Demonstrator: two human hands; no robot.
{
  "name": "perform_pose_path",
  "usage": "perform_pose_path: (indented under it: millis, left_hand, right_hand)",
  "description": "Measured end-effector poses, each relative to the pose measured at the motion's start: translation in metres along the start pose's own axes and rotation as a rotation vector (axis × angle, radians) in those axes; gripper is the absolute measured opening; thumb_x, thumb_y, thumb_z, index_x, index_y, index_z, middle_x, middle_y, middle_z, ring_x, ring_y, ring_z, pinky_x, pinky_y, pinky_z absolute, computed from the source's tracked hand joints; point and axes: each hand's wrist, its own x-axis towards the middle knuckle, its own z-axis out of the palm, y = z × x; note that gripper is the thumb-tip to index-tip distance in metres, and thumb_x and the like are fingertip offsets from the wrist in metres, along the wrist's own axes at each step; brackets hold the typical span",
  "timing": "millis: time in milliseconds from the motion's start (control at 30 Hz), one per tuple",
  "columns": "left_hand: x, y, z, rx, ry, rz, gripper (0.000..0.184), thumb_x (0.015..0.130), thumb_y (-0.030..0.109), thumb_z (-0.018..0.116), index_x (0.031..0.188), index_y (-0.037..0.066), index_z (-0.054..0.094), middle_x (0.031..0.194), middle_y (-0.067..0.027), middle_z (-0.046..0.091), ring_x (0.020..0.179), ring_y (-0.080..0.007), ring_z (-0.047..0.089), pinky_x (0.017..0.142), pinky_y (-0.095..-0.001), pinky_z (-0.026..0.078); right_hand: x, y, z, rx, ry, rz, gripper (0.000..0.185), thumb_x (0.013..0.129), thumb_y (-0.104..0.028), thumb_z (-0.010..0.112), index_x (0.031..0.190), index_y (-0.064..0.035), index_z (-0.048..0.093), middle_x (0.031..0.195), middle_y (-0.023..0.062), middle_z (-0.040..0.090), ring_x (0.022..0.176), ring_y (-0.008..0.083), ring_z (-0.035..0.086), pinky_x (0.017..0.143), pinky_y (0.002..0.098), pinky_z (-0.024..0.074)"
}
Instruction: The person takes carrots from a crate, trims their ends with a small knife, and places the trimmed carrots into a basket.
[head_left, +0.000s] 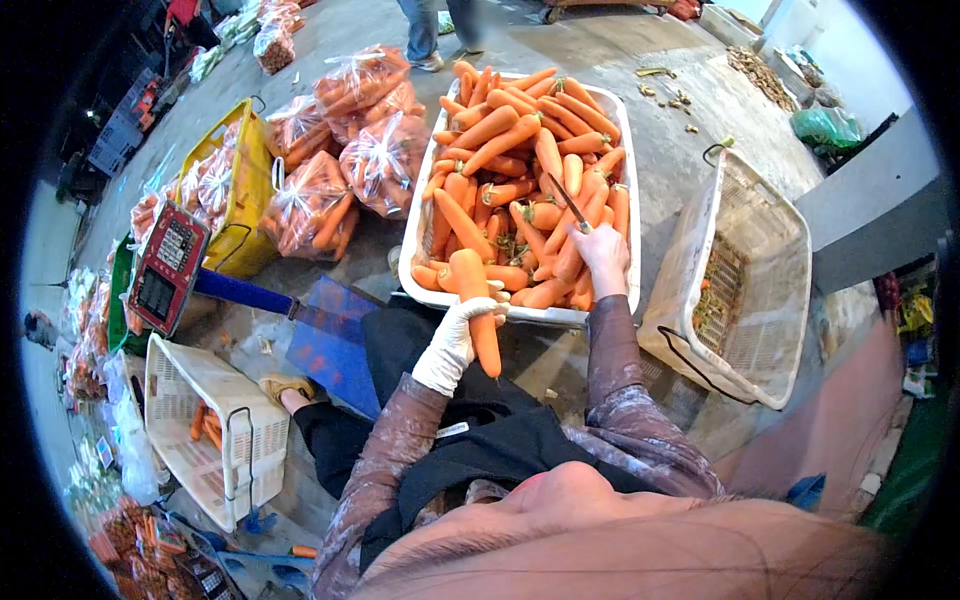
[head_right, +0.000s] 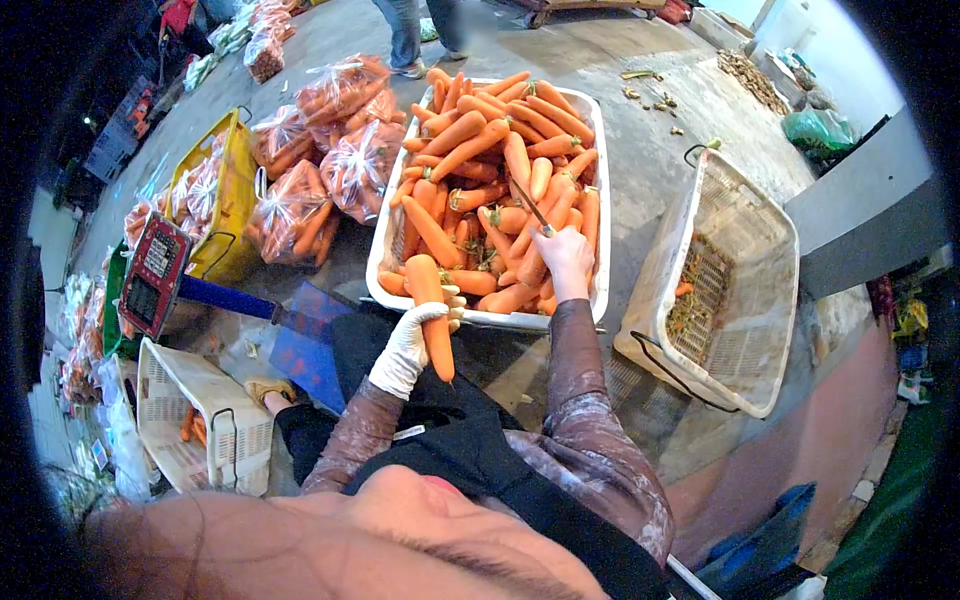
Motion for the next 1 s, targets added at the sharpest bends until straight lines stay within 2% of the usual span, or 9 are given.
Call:
perform_pose_path:
  millis: [67,167,233,300,567,767,933,967,1000]
  left_hand:
    - [0.003,-0.002,-0.006,-0.138,-0.036,-0.008,0.052,0.073,0.010,0.060,0.122,-0.003,0.049,0.113,-0.0189,0.057,0.109,-0.0312,0.056,0.100,-0.0411,0.043]
    - [0.003,-0.001,-0.004,-0.301,-0.148,-0.006,0.060,0.072,0.019,0.061,0.125,-0.005,0.047,0.117,-0.0201,0.056,0.113,-0.0320,0.053,0.103,-0.0427,0.040]
    - [0.008,0.000,-0.007,-0.291,-0.193,0.001,0.074,0.069,0.027,0.063,0.134,0.000,0.039,0.125,-0.0218,0.051,0.116,-0.0337,0.050,0.105,-0.0445,0.037]
    - [0.004,0.004,-0.003,-0.423,-0.282,-0.061,0.084,0.068,0.031,0.062,0.141,0.007,0.030,0.133,-0.0226,0.044,0.117,-0.0355,0.049,0.104,-0.0462,0.037]
    - [0.010,-0.018,-0.009,-0.401,-0.188,0.047,0.079,0.070,0.032,0.064,0.137,0.004,0.033,0.129,-0.0156,0.047,0.120,-0.0338,0.046,0.106,-0.0477,0.034]
    - [-0.028,0.007,-0.024,-0.439,-0.115,0.142,0.074,0.071,0.041,0.063,0.130,0.002,0.041,0.119,-0.0167,0.053,0.107,-0.0349,0.055,0.098,-0.0506,0.041]
    - [-0.125,0.055,-0.107,-0.575,-0.061,0.345,0.085,0.065,0.050,0.064,0.127,-0.003,0.042,0.102,-0.0103,0.054,0.091,-0.0265,0.056,0.090,-0.0442,0.045]
    - [-0.156,0.073,-0.103,-0.517,0.195,0.497,0.069,0.067,0.046,0.064,0.117,0.000,0.049,0.098,-0.0084,0.055,0.087,-0.0244,0.055,0.083,-0.0420,0.046]
    - [-0.174,0.088,-0.180,-0.439,-0.202,0.576,0.045,0.073,0.040,0.059,0.103,0.006,0.054,0.090,-0.0059,0.056,0.081,-0.0219,0.054,0.076,-0.0387,0.045]
  right_hand:
    - [0.008,0.007,0.014,0.032,0.040,0.007,0.065,0.072,-0.062,0.063,0.085,0.0022,0.069,0.089,0.0254,0.066,0.089,0.0364,0.066,0.077,0.0436,0.0520]
    - [0.014,0.017,0.036,0.161,0.001,-0.172,0.055,0.074,-0.054,0.067,0.082,0.0001,0.067,0.074,0.0166,0.068,0.068,0.0296,0.067,0.061,0.0390,0.0526]
    - [-0.022,0.001,0.017,0.810,-0.430,-0.090,0.039,0.077,-0.043,0.070,0.076,-0.0039,0.063,0.058,0.0018,0.056,0.046,0.0144,0.054,0.043,0.0296,0.0429]
    - [-0.051,-0.017,-0.001,0.935,-0.588,-0.172,0.033,0.080,-0.036,0.071,0.071,-0.0072,0.058,0.054,-0.0060,0.043,0.041,0.0043,0.039,0.037,0.0224,0.0313]
    - [-0.081,-0.045,0.010,0.965,-0.938,-0.285,0.027,0.088,-0.032,0.064,0.077,-0.0087,0.057,0.058,-0.0062,0.048,0.042,0.0025,0.039,0.037,0.0192,0.0290]
    - [-0.118,-0.039,0.025,1.420,-0.805,-0.181,0.014,0.090,-0.018,0.061,0.081,-0.0092,0.055,0.054,-0.0072,0.043,0.040,0.0036,0.039,0.036,0.0194,0.0292]
    - [-0.060,0.023,0.031,1.131,-0.419,-0.111,0.016,0.087,-0.019,0.064,0.076,-0.0100,0.057,0.055,-0.0064,0.046,0.041,0.0039,0.040,0.036,0.0212,0.0304]
    - [-0.048,0.044,0.037,1.069,-0.291,-0.088,0.016,0.087,-0.020,0.064,0.076,-0.0099,0.059,0.056,-0.0065,0.046,0.041,0.0038,0.040,0.035,0.0218,0.0303]
    - [-0.037,0.061,0.036,0.904,-0.163,-0.121,0.015,0.085,-0.021,0.066,0.079,-0.0079,0.061,0.058,-0.0019,0.052,0.044,0.0092,0.047,0.039,0.0256,0.0361]
